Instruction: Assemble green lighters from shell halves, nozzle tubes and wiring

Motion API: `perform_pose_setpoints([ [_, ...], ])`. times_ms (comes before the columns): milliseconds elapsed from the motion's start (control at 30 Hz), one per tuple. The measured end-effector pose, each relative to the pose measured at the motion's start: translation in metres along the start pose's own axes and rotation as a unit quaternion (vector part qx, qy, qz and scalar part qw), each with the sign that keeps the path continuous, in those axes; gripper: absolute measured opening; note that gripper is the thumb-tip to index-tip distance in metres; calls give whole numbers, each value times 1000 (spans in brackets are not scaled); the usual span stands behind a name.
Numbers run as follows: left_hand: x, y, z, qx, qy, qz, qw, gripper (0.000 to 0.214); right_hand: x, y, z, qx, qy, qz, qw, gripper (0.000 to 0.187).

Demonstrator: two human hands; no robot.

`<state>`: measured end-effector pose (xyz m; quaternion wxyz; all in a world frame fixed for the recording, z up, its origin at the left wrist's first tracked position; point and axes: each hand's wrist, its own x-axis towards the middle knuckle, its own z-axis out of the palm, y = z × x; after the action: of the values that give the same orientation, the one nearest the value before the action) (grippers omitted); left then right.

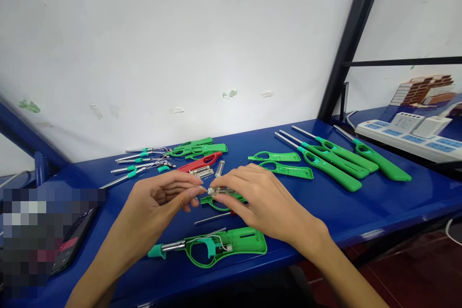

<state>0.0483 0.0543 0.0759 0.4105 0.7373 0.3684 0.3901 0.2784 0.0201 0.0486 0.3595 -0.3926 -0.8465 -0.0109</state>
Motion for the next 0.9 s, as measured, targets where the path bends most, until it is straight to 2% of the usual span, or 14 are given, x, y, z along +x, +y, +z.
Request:
perform_pose_setpoints([
  [167,1,2,-1,30,12,2,999,11,0,0,0,-10,17,-1,1000,13],
  [400,1,5,2,39,-2,15,999,14,0,0,0,-4,39,8,999,12],
  [567,-1,4,3,49,-20,27,998,15,1,-1,-1,2,37,12,999,12],
  [900,-1,2,6,13,-8,12,1000,5,0,0,3,3,27,2,1000,12],
])
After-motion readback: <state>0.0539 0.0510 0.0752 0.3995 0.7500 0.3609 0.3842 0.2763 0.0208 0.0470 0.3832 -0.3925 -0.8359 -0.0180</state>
